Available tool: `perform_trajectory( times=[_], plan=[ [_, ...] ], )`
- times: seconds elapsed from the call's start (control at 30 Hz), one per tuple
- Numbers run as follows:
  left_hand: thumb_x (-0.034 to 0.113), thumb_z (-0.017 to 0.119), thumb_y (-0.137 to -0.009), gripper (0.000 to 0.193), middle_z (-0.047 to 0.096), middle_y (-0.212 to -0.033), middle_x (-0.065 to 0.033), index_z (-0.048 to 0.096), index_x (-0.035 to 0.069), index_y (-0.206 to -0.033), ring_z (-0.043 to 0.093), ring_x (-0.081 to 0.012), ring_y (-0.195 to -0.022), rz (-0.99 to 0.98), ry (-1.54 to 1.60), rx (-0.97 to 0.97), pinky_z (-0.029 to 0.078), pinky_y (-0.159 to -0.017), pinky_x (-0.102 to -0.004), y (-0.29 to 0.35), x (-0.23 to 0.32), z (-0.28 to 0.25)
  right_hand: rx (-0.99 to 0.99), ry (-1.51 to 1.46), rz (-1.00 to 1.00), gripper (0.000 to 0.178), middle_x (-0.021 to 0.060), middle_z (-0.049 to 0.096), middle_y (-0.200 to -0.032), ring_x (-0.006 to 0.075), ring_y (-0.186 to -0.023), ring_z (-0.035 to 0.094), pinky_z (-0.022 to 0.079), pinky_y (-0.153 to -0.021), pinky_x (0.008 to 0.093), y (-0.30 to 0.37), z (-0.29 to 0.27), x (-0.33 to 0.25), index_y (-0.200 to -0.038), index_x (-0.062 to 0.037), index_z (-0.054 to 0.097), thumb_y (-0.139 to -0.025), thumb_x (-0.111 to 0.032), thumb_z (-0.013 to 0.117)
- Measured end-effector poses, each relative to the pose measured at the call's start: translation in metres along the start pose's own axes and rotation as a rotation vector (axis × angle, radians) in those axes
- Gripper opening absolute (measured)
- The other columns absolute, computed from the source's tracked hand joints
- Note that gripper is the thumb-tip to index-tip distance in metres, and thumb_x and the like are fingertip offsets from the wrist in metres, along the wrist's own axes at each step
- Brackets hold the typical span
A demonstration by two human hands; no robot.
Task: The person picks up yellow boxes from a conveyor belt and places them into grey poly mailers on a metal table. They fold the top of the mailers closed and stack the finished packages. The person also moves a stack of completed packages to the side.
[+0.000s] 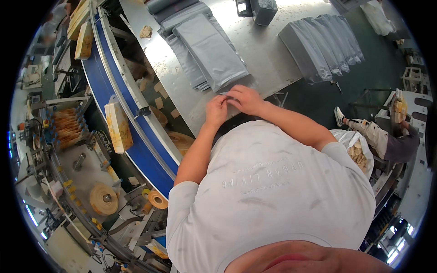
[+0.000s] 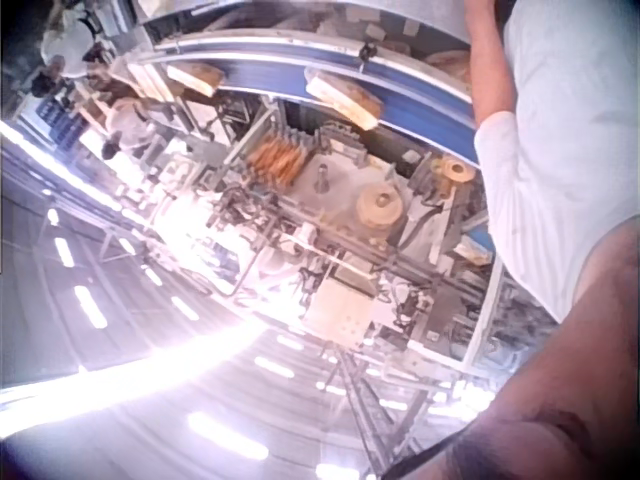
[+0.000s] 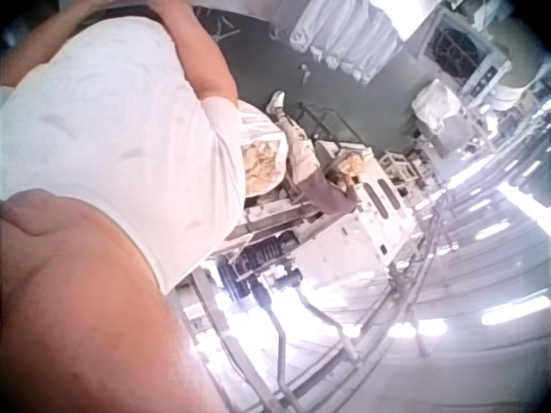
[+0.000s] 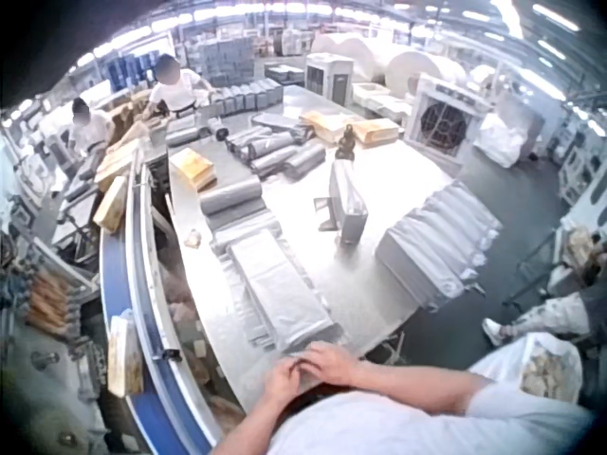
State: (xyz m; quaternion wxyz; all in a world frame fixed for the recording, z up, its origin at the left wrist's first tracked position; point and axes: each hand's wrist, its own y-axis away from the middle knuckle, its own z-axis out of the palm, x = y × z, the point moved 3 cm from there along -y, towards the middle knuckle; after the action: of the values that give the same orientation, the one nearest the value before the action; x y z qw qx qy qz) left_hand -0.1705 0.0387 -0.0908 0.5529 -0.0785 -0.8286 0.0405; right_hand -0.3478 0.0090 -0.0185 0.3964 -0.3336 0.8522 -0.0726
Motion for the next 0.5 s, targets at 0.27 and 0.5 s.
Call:
perform_trajectory(
  times=[0.27,0.5],
  plan=[
    [0.011,0.071,-0.092,0.013,0.070,-0.082,-0.0193,0.074,-0.001,-0.095,0.067,-0.0293,-0.069,-0.123,-0.142,-0.085,0.051,-0.067,-0.0403,0.013,0.013,-0.011,0.202,-0.206,0.610,0.017,0.0082,0.069,-0.084,0.0214,-0.076,0.067,0.053,-0.068,0.0351,0.069,-0.019,0.064,-0.096,-0.0035,0.070,-0.099,-0.020,0.069],
    [0.018,0.073,-0.093,0.021,0.075,-0.089,-0.0151,0.075,0.000,-0.103,0.070,-0.0266,-0.076,-0.527,0.001,-0.141,0.055,-0.074,-0.0373,0.057,-0.026,-0.011,-1.298,0.719,1.053,0.032,0.0188,0.074,-0.126,0.0360,-0.121,0.071,0.058,-0.101,0.0481,0.303,-0.174,0.146,-0.118,-0.0041,0.078,-0.090,-0.012,0.065]
  ],
)
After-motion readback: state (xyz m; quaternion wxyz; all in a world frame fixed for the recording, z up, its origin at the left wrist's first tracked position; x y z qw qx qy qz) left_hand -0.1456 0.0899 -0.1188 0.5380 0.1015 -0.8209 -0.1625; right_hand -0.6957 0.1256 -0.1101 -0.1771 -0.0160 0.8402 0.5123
